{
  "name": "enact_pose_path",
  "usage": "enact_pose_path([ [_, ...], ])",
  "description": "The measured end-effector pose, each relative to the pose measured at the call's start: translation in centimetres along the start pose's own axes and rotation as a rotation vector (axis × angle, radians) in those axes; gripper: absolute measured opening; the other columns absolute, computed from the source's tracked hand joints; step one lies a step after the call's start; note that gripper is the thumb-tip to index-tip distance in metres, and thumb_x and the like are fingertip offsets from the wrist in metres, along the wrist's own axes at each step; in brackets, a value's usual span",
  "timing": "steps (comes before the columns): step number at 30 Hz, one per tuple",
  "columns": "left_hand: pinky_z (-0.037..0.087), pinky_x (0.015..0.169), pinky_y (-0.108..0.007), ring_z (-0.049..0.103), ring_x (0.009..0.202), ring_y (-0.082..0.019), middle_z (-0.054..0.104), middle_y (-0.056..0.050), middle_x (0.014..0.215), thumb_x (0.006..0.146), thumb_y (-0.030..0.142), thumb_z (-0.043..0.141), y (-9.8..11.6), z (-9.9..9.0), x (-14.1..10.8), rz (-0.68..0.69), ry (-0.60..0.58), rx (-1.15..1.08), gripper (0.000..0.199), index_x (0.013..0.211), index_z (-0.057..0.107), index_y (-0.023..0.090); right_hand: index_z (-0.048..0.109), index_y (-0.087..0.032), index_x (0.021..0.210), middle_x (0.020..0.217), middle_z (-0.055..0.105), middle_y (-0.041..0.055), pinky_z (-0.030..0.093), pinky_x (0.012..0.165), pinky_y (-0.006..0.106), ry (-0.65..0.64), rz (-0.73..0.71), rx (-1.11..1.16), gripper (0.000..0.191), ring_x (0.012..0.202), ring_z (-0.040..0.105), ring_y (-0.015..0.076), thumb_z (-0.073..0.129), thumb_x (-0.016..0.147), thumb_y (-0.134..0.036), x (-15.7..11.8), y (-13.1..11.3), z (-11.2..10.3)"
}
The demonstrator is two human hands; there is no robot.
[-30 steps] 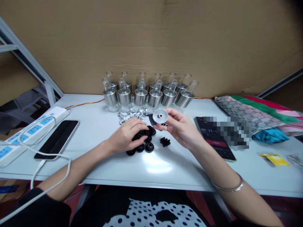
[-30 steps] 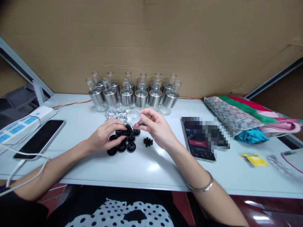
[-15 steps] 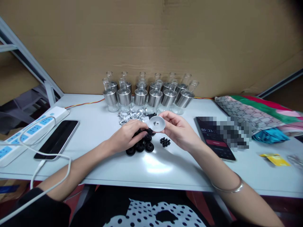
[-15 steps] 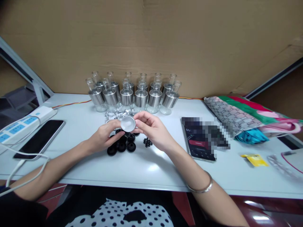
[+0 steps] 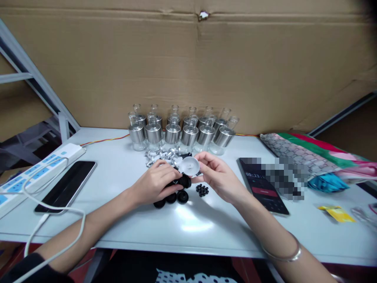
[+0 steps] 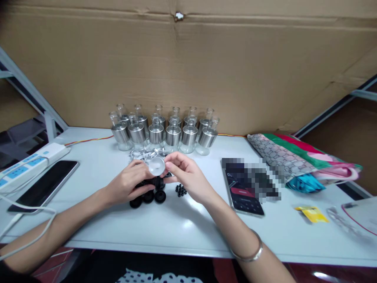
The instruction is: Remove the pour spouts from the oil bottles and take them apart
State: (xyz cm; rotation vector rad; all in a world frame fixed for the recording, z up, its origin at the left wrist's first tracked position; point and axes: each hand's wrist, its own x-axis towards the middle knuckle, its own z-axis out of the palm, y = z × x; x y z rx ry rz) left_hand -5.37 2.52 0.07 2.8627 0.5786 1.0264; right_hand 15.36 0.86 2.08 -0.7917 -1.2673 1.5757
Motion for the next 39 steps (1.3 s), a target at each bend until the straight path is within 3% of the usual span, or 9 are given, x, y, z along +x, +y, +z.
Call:
enact_pose_path([
  [4,0.039,0.082,-0.032,0.06,0.075,-0.015,0.067,-0.003,0.079,0.097,0.031,0.038,0.1,0.2,0.0,0.035,-0.047,0.043,0.025,0.087,0.055,0.015,0.058,-0.019,0.084,0.07,0.06,-0.0016,0.055,0.058,0.02,0.002,0.048,-0.008,0.023,0.066,0.059,0.0088,0.068,0.078,-0.039,-0.2,-0.1,0.4],
  [13,0.04,0.086,-0.032,0.057,0.062,-0.011,0.064,-0.001,0.07,0.099,0.033,0.029,0.5,1.1,-0.3,0.024,-0.023,-0.022,0.034,0.079,0.05,0.016,0.056,-0.018,0.082,0.064,0.057,-0.0038,0.052,0.053,0.018,0.048,0.103,-0.059,0.029,0.06,0.055,0.0072,0.067,0.077,-0.044,-0.2,-0.1,0.9],
  [21,0.046,0.083,-0.032,0.06,0.074,-0.013,0.063,-0.003,0.075,0.095,0.032,0.043,0.4,1.4,-0.5,0.023,0.094,-0.131,0.022,0.078,0.045,0.018,0.051,-0.019,0.08,0.062,0.058,-0.0039,0.052,0.055,0.021,0.066,0.083,-0.066,0.029,0.059,0.056,0.0083,0.063,0.08,-0.046,-0.5,-0.3,1.3],
  [26,0.049,0.073,-0.027,0.058,0.076,-0.014,0.061,-0.003,0.078,0.091,0.023,0.049,0.5,1.7,-0.8,-0.02,0.144,-0.206,0.011,0.082,0.044,0.019,0.051,-0.019,0.081,0.063,0.058,-0.0035,0.053,0.058,0.023,0.093,0.061,-0.075,0.03,0.061,0.057,0.0089,0.064,0.079,-0.046,-0.5,-0.4,1.3],
  [28,0.048,0.072,-0.026,0.057,0.075,-0.013,0.062,-0.003,0.08,0.092,0.02,0.047,0.6,1.5,-0.6,-0.018,0.129,-0.186,0.002,0.09,0.047,0.019,0.051,-0.019,0.081,0.064,0.058,-0.0033,0.054,0.06,0.024,0.107,0.05,-0.078,0.03,0.063,0.057,0.0092,0.064,0.079,-0.046,-0.5,-0.4,1.3],
  [31,0.047,0.069,-0.025,0.057,0.074,-0.013,0.063,-0.003,0.081,0.094,0.02,0.042,0.7,1.1,-0.3,-0.013,0.057,-0.146,0.011,0.101,0.05,0.018,0.051,-0.02,0.081,0.064,0.058,-0.0033,0.054,0.06,0.023,0.123,0.03,-0.066,0.03,0.063,0.058,0.0093,0.064,0.079,-0.047,-0.5,-0.3,1.3],
  [34,0.046,0.067,-0.025,0.057,0.07,-0.014,0.062,-0.003,0.079,0.094,0.023,0.041,0.9,0.9,-0.2,-0.04,0.032,-0.16,0.013,0.102,0.05,0.017,0.05,-0.021,0.082,0.063,0.058,-0.0043,0.054,0.058,0.023,0.133,0.017,-0.046,0.03,0.061,0.058,0.0094,0.063,0.079,-0.048,-0.4,-0.3,1.2],
  [39,0.049,0.075,-0.027,0.061,0.08,-0.016,0.065,-0.007,0.089,0.092,0.014,0.037,1.0,0.8,-0.2,-0.04,0.005,-0.193,0.016,0.104,0.048,0.016,0.048,-0.021,0.082,0.062,0.059,-0.0049,0.054,0.054,0.023,0.131,-0.003,-0.05,0.031,0.059,0.059,0.0095,0.061,0.08,-0.049,-0.5,-0.3,1.1],
])
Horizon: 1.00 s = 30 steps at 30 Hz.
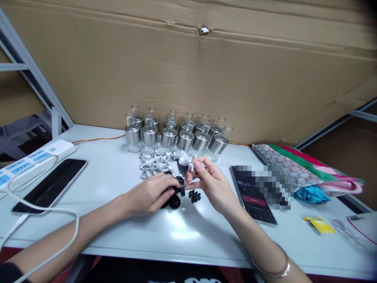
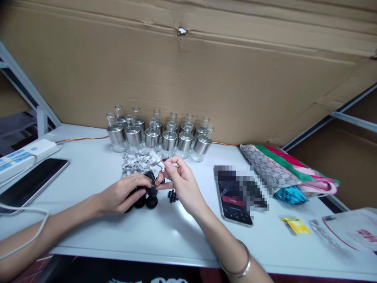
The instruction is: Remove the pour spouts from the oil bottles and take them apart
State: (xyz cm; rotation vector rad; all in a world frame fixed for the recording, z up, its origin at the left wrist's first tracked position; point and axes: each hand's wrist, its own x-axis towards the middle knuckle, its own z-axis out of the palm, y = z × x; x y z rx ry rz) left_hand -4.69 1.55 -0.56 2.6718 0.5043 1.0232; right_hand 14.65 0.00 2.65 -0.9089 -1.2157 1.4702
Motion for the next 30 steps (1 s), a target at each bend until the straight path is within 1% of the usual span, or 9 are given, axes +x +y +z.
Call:
enact_pose_path([
  [3,0.051,0.074,-0.027,0.061,0.08,-0.016,0.065,-0.007,0.089,0.09,0.014,0.039,0.1,-0.1,0.0,0.021,0.018,-0.009,0.018,0.105,0.047,0.016,0.048,-0.021,0.082,0.062,0.059,-0.0051,0.055,0.058,0.023,0.008,-0.001,0.0,0.03,0.06,0.059,0.0094,0.061,0.081,-0.048,-0.1,0.0,0.0],
  [7,0.05,0.075,-0.027,0.062,0.081,-0.016,0.066,-0.007,0.091,0.09,0.012,0.038,0.1,0.0,-0.1,-0.004,0.013,0.01,0.02,0.107,0.048,0.016,0.048,-0.021,0.081,0.063,0.06,-0.0047,0.055,0.055,0.024,0.027,-0.014,-0.022,0.032,0.061,0.061,0.0105,0.062,0.08,-0.05,-0.1,-0.1,-0.1],
  [12,0.05,0.072,-0.027,0.06,0.075,-0.014,0.065,-0.005,0.083,0.094,0.021,0.041,0.0,0.3,-0.2,-0.022,0.012,0.029,0.016,0.104,0.051,0.016,0.047,-0.02,0.078,0.065,0.062,-0.003,0.055,0.053,0.023,0.034,-0.043,-0.072,0.033,0.062,0.062,0.0113,0.061,0.08,-0.051,-0.1,0.0,-0.1],
  [16,0.05,0.072,-0.026,0.06,0.078,-0.014,0.064,-0.005,0.085,0.096,0.024,0.041,0.0,0.3,-0.3,-0.046,0.038,0.038,0.016,0.103,0.053,0.016,0.048,-0.021,0.078,0.066,0.063,-0.0028,0.056,0.056,0.025,0.036,-0.064,-0.061,0.033,0.065,0.063,0.012,0.062,0.079,-0.05,0.0,0.1,-0.1],
  [19,0.05,0.073,-0.026,0.061,0.082,-0.015,0.065,-0.004,0.089,0.095,0.024,0.043,0.0,0.4,-0.3,-0.09,0.088,0.02,0.013,0.102,0.052,0.017,0.05,-0.021,0.079,0.071,0.064,-0.002,0.058,0.061,0.027,0.036,-0.088,-0.056,0.031,0.069,0.064,0.0122,0.066,0.077,-0.047,-0.1,0.0,0.0],
  [22,0.05,0.074,-0.025,0.062,0.084,-0.014,0.065,-0.004,0.091,0.094,0.023,0.044,0.1,0.5,-0.3,-0.147,0.121,-0.026,0.01,0.1,0.051,0.018,0.053,-0.021,0.08,0.076,0.064,-0.0015,0.058,0.065,0.026,0.041,-0.101,-0.07,0.028,0.074,0.064,0.0118,0.069,0.075,-0.043,-0.2,-0.1,0.1],
  [25,0.049,0.073,-0.026,0.061,0.082,-0.014,0.065,-0.003,0.09,0.093,0.023,0.046,0.2,0.6,-0.3,-0.202,0.119,-0.085,0.009,0.098,0.052,0.018,0.055,-0.021,0.08,0.077,0.062,-0.0021,0.057,0.063,0.022,0.05,-0.102,-0.077,0.027,0.074,0.063,0.0107,0.071,0.073,-0.041,-0.2,-0.1,0.1],
  [27,0.049,0.073,-0.026,0.061,0.08,-0.014,0.065,-0.002,0.088,0.092,0.024,0.047,0.3,0.7,-0.3,-0.273,0.13,-0.186,0.008,0.096,0.052,0.019,0.057,-0.021,0.08,0.079,0.062,-0.0018,0.057,0.061,0.02,0.055,-0.108,-0.083,0.026,0.074,0.062,0.01,0.072,0.072,-0.04,-0.2,-0.1,0.1],
  [30,0.047,0.072,-0.026,0.061,0.075,-0.014,0.064,0.0,0.08,0.09,0.026,0.049,0.6,1.0,-0.2,-0.402,0.139,-0.436,0.009,0.095,0.051,0.018,0.057,-0.021,0.082,0.086,0.064,0.0,0.057,0.059,0.018,0.057,-0.132,-0.1,0.025,0.077,0.063,0.01,0.072,0.073,-0.038,-0.4,-0.3,0.1],
])
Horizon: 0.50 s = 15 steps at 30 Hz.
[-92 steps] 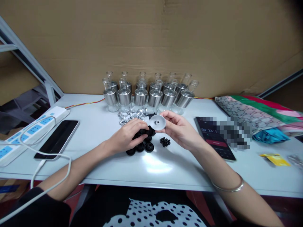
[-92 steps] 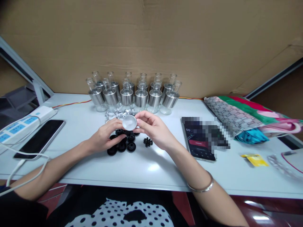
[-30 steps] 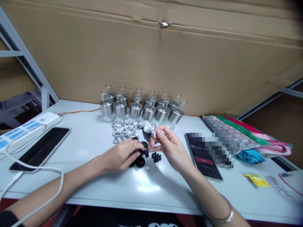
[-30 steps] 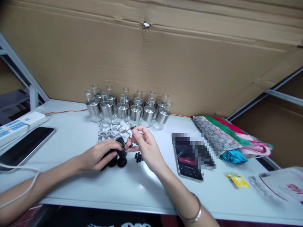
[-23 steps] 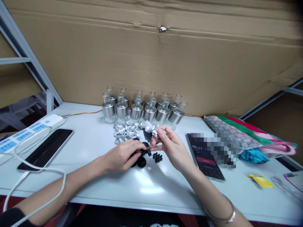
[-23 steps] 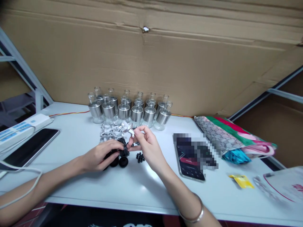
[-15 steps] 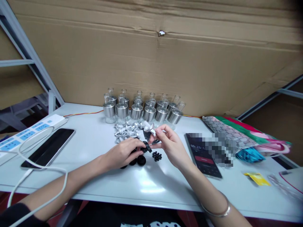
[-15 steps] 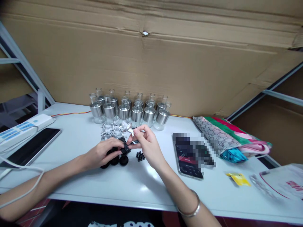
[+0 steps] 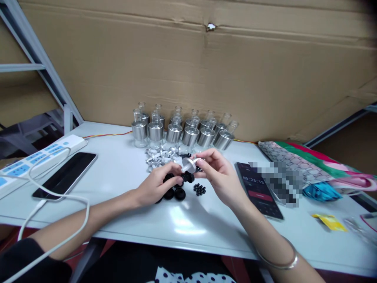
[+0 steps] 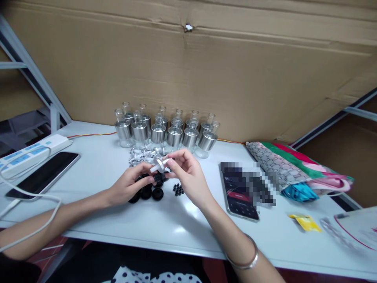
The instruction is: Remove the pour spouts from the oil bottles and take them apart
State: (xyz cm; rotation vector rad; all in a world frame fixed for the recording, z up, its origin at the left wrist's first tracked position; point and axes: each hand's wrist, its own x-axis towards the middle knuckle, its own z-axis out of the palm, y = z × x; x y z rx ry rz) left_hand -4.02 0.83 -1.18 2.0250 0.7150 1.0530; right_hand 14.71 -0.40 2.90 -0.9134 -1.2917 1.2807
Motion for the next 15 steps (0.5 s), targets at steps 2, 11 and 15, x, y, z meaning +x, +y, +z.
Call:
enact_pose_path([
  [2,0.047,0.072,-0.027,0.06,0.074,-0.014,0.062,0.0,0.076,0.09,0.028,0.049,0.1,0.26,-0.02,-0.08,-0.018,-0.146,0.011,0.096,0.05,0.018,0.057,-0.021,0.082,0.09,0.065,0.0007,0.058,0.059,0.019,0.004,-0.026,-0.02,0.024,0.078,0.064,0.0105,0.071,0.074,-0.037,-0.09,-0.14,-0.04],
  [11,0.046,0.073,-0.025,0.058,0.071,-0.01,0.059,0.0,0.08,0.088,0.026,0.052,0.64,0.46,0.26,-0.191,0.028,-0.401,0.014,0.096,0.051,0.016,0.058,-0.021,0.079,0.087,0.067,0.0001,0.06,0.061,0.02,0.052,-0.142,-0.05,0.017,0.078,0.065,0.0115,0.072,0.074,-0.03,-0.29,0.19,0.15],
  [15,0.047,0.074,-0.025,0.059,0.073,-0.011,0.061,0.0,0.079,0.088,0.024,0.052,0.67,0.29,0.49,-0.188,0.064,-0.41,0.012,0.096,0.052,0.015,0.058,-0.021,0.079,0.091,0.066,0.0008,0.061,0.066,0.024,0.087,-0.181,-0.078,0.015,0.083,0.066,0.013,0.071,0.075,-0.027,-0.41,0.18,0.17],
])
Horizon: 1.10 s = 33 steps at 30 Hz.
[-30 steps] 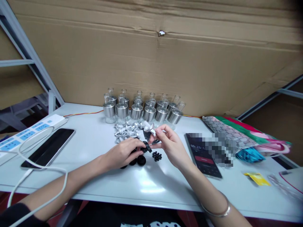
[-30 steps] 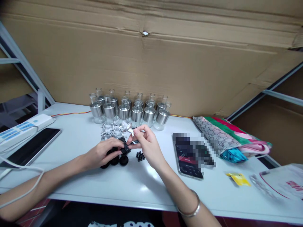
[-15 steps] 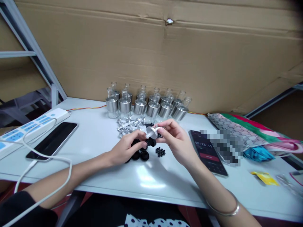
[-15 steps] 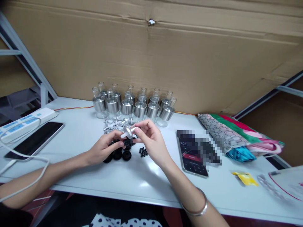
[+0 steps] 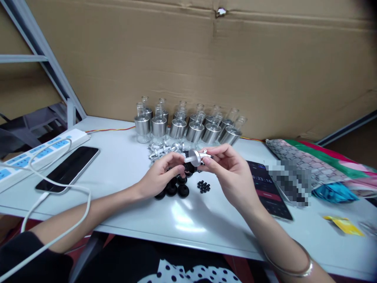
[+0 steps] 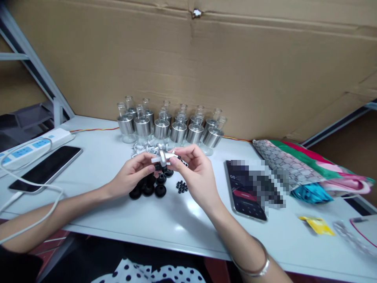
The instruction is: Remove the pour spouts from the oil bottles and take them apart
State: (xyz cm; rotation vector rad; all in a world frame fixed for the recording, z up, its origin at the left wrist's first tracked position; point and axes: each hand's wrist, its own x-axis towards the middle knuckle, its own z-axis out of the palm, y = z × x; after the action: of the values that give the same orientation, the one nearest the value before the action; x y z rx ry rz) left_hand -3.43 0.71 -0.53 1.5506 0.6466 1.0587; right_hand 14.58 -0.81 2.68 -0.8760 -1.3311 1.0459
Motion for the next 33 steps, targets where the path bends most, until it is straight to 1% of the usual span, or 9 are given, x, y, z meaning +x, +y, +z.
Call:
enact_pose_path([
  [2,0.047,0.074,-0.025,0.06,0.076,-0.011,0.061,-0.001,0.081,0.087,0.023,0.053,0.0,-0.1,0.1,0.015,0.018,-0.002,0.012,0.096,0.053,0.016,0.058,-0.021,0.08,0.091,0.066,0.001,0.06,0.068,0.026,0.027,-0.056,-0.042,0.014,0.084,0.066,0.0134,0.07,0.077,-0.026,-0.1,-0.1,-0.2],
  [6,0.048,0.075,-0.025,0.059,0.078,-0.011,0.06,-0.001,0.087,0.086,0.022,0.054,-0.4,-0.4,0.3,0.042,0.051,0.007,0.012,0.096,0.054,0.016,0.057,-0.021,0.083,0.092,0.064,0.0022,0.058,0.075,0.027,0.106,-0.243,-0.234,0.011,0.091,0.064,0.0146,0.067,0.079,-0.019,-0.6,-0.1,-1.0],
  [10,0.049,0.075,-0.026,0.059,0.076,-0.01,0.06,-0.002,0.091,0.086,0.022,0.055,-0.6,-0.6,0.5,0.082,0.08,0.023,0.011,0.095,0.056,0.016,0.056,-0.022,0.088,0.094,0.062,0.0021,0.055,0.081,0.031,0.081,-0.351,-0.386,0.01,0.094,0.063,0.0147,0.062,0.082,-0.016,-0.5,0.3,-1.3],
  [13,0.049,0.076,-0.025,0.06,0.077,-0.01,0.06,-0.002,0.091,0.085,0.023,0.056,-0.3,-0.7,0.6,0.109,0.129,0.023,0.012,0.096,0.056,0.017,0.055,-0.022,0.087,0.093,0.061,0.0018,0.055,0.08,0.031,0.063,-0.36,-0.381,0.009,0.092,0.062,0.0145,0.061,0.083,-0.016,0.2,0.6,-0.9],
  [16,0.05,0.075,-0.023,0.06,0.076,-0.01,0.061,-0.001,0.089,0.085,0.023,0.057,0.0,-0.7,0.7,0.131,0.161,0.021,0.013,0.096,0.056,0.017,0.053,-0.022,0.086,0.093,0.06,0.0021,0.054,0.079,0.031,0.087,-0.376,-0.33,0.01,0.093,0.061,0.0147,0.06,0.083,-0.015,0.5,1.1,-0.7],
  [23,0.052,0.079,-0.026,0.062,0.082,-0.012,0.063,-0.003,0.095,0.084,0.024,0.058,-0.1,-0.2,0.2,0.079,0.112,0.04,0.015,0.097,0.058,0.017,0.053,-0.022,0.088,0.097,0.06,0.0047,0.053,0.075,0.034,0.063,-0.555,-0.403,0.019,0.094,0.061,0.0175,0.059,0.082,-0.005,-1.0,2.5,-1.4],
  [25,0.053,0.08,-0.026,0.063,0.085,-0.013,0.063,-0.004,0.096,0.084,0.024,0.058,0.0,-0.1,0.1,0.066,0.102,0.049,0.015,0.097,0.058,0.017,0.054,-0.022,0.089,0.097,0.061,0.005,0.054,0.073,0.034,0.05,-0.567,-0.39,0.02,0.094,0.062,0.018,0.059,0.081,-0.004,-1.2,2.5,-1.5],
  [30,0.052,0.084,-0.027,0.063,0.09,-0.013,0.064,-0.004,0.096,0.084,0.023,0.058,0.3,-0.2,0.0,0.084,0.113,0.092,0.014,0.097,0.059,0.017,0.055,-0.021,0.088,0.095,0.062,0.0046,0.056,0.072,0.031,0.052,-0.493,-0.296,0.017,0.091,0.064,0.0163,0.06,0.082,-0.006,-1.3,2.0,-1.2],
  [33,0.051,0.085,-0.028,0.063,0.09,-0.014,0.065,-0.004,0.096,0.084,0.023,0.058,0.4,-0.2,0.0,0.099,0.108,0.129,0.013,0.096,0.059,0.017,0.055,-0.021,0.088,0.093,0.063,0.0046,0.056,0.07,0.03,0.043,-0.492,-0.287,0.015,0.09,0.064,0.0165,0.06,0.082,-0.009,-1.6,1.9,-1.0],
])
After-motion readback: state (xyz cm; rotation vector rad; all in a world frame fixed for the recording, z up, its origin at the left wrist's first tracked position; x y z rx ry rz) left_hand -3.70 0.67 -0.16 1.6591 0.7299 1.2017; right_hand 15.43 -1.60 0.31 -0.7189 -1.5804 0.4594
